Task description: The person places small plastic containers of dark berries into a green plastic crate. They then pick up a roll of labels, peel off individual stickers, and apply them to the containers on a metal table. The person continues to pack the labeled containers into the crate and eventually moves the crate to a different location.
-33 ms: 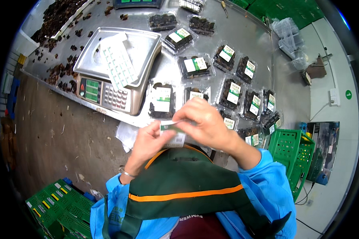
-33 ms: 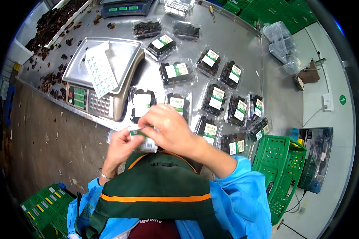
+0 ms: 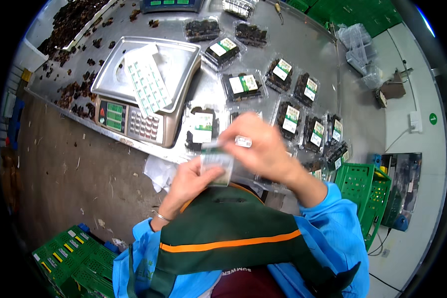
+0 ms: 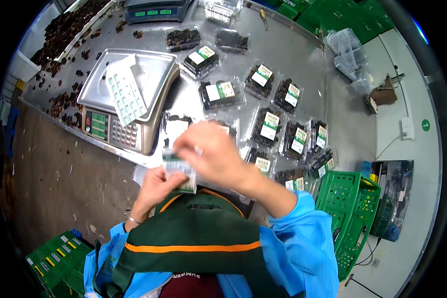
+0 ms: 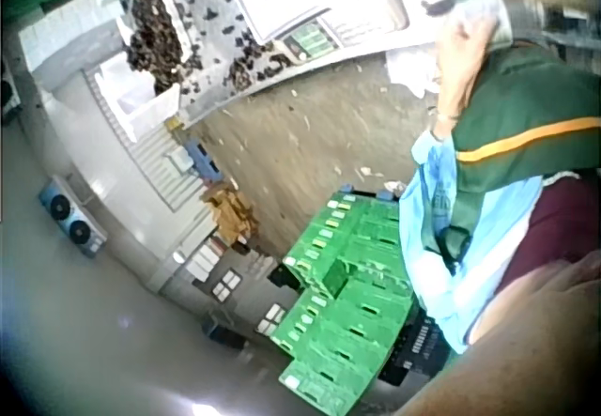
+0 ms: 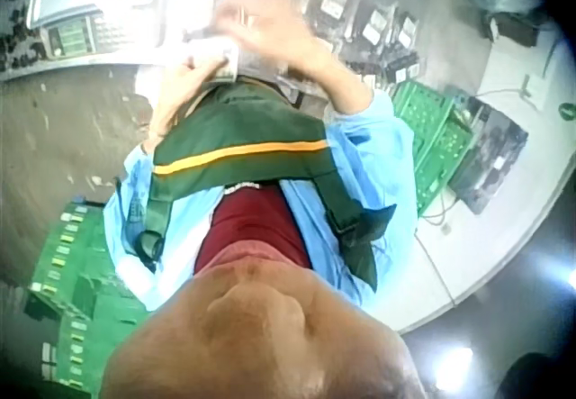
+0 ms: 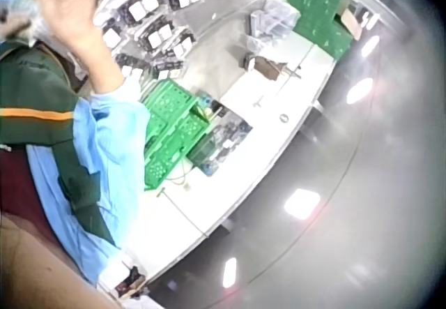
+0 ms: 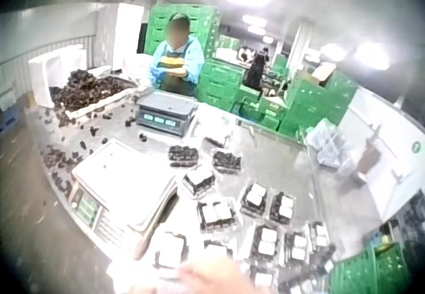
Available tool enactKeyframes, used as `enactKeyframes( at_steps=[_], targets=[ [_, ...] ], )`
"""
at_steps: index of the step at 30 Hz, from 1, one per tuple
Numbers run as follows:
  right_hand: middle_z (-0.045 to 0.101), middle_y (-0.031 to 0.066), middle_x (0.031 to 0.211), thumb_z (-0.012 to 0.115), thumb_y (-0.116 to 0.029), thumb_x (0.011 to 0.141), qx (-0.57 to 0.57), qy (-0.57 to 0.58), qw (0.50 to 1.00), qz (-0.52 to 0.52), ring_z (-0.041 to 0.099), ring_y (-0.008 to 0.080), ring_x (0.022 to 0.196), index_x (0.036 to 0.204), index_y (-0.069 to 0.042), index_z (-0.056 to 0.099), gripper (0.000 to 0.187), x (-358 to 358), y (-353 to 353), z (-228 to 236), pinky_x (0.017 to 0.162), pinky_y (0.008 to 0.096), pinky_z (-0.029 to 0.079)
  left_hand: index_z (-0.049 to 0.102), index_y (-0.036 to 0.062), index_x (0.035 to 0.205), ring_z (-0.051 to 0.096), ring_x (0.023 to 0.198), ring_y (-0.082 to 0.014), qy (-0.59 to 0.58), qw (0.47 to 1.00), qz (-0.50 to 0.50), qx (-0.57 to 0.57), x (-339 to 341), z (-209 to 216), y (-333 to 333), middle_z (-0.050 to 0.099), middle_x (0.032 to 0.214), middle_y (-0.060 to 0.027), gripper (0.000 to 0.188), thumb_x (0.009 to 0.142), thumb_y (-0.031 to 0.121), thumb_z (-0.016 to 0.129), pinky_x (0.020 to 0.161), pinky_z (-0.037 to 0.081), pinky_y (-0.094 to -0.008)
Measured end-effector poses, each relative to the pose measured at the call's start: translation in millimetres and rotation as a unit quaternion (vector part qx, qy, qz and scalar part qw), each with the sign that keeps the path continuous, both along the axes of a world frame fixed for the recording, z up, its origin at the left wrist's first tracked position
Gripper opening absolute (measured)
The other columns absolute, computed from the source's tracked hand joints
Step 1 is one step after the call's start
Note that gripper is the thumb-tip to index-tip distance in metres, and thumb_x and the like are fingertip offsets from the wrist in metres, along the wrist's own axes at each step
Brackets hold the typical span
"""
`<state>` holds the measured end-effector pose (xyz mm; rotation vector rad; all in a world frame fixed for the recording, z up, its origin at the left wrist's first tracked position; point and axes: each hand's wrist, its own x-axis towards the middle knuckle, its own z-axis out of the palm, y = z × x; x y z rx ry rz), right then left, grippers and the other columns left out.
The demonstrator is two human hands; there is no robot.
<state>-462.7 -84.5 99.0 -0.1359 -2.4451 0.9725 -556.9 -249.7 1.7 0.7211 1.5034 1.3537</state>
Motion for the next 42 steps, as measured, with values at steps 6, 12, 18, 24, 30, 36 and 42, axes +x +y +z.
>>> enactKeyframes(
  at_steps=[6, 12, 18, 24, 30, 36, 42],
  targets=[
    [0.061, 0.0060, 0.088, 0.067, -0.004, 0.077, -0.447, 0.121, 0.870, -0.170, 0.060, 0.0129, 0.073, 0.098, 0.001, 0.055, 0.024, -99.3, 215.8, 12.5, 0.065, 0.0250, 0.050, 0.051, 0.0003, 0.102, 0.052, 0.081, -0.0103, 0.109, 0.981, 0.150, -0.053, -99.6, 56.9, -21.0, 0.055, 0.091, -0.0050, 0.030, 0.079, 0.016, 0.062, 0.069, 0.043, -0.0249],
    [0.060, 0.0040, 0.075, 0.068, -0.001, 0.074, -0.542, 0.059, 0.795, -0.266, 0.053, 0.0115, 0.050, 0.094, -0.005, 0.055, 0.025, -266.7, 297.0, -119.6, 0.043, 0.0233, 0.046, 0.029, -0.0004, 0.135, 0.043, 0.115, -0.0248, 0.173, 0.929, 0.325, 0.033, -135.2, 123.1, -42.0, 0.036, 0.131, -0.0147, 0.085, 0.064, 0.018, 0.070, 0.096, 0.035, -0.0330],
    [0.053, 0.0142, 0.095, 0.076, -0.012, 0.060, -0.109, -0.100, 0.866, -0.478, 0.055, 0.0229, 0.080, 0.105, -0.002, 0.049, 0.054, -313.1, 292.4, -211.6, 0.065, 0.0345, 0.048, 0.053, -0.0047, 0.111, 0.059, 0.082, -0.0139, 0.052, 0.968, 0.244, -0.021, -115.4, 88.3, -0.2, 0.063, 0.088, -0.0105, 0.041, 0.071, -0.006, 0.064, 0.075, 0.045, -0.0252],
    [0.057, 0.0097, 0.101, 0.066, -0.019, 0.076, -0.316, -0.177, 0.926, -0.106, 0.056, 0.0161, 0.083, 0.106, 0.000, 0.055, 0.037, -199.6, 218.2, -62.1, 0.072, 0.0278, 0.047, 0.061, -0.0022, 0.103, 0.060, 0.067, -0.0077, 0.167, 0.986, -0.026, 0.001, -146.5, 104.3, 73.9, 0.066, 0.077, -0.0092, 0.025, 0.078, -0.003, 0.060, 0.059, 0.047, -0.0204],
    [0.061, 0.0064, 0.080, 0.066, -0.012, 0.075, -0.086, -0.095, 0.977, 0.171, 0.060, 0.0200, 0.074, 0.094, -0.005, 0.063, 0.021, -120.1, 107.6, 31.4, 0.066, 0.0281, 0.047, 0.063, -0.0008, 0.080, 0.057, 0.057, -0.0058, 0.311, 0.947, 0.058, 0.059, -133.8, 99.0, 107.0, 0.063, 0.065, -0.0050, 0.007, 0.079, 0.006, 0.066, 0.050, 0.044, -0.0199],
    [0.063, 0.0053, 0.079, 0.064, -0.010, 0.075, 0.014, 0.003, 1.000, 0.025, 0.060, 0.0187, 0.073, 0.087, -0.006, 0.065, 0.012, -110.4, 159.7, 29.1, 0.065, 0.0284, 0.048, 0.065, -0.0002, 0.075, 0.055, 0.057, -0.0052, 0.197, 0.978, -0.002, -0.072, -129.2, 68.5, 102.6, 0.063, 0.064, -0.0047, 0.017, 0.077, 0.016, 0.069, 0.050, 0.044, -0.0204],
    [0.062, 0.0065, 0.078, 0.067, -0.009, 0.075, -0.396, -0.084, 0.864, -0.299, 0.059, 0.0135, 0.062, 0.090, -0.001, 0.057, 0.019, -126.7, 415.0, -42.8, 0.057, 0.0269, 0.050, 0.053, -0.0042, 0.115, 0.063, 0.078, -0.0144, -0.032, 0.998, 0.040, -0.048, -159.6, 62.4, 87.4, 0.065, 0.093, -0.0113, 0.045, 0.073, 0.003, 0.068, 0.069, 0.050, -0.0253]
  ],
)
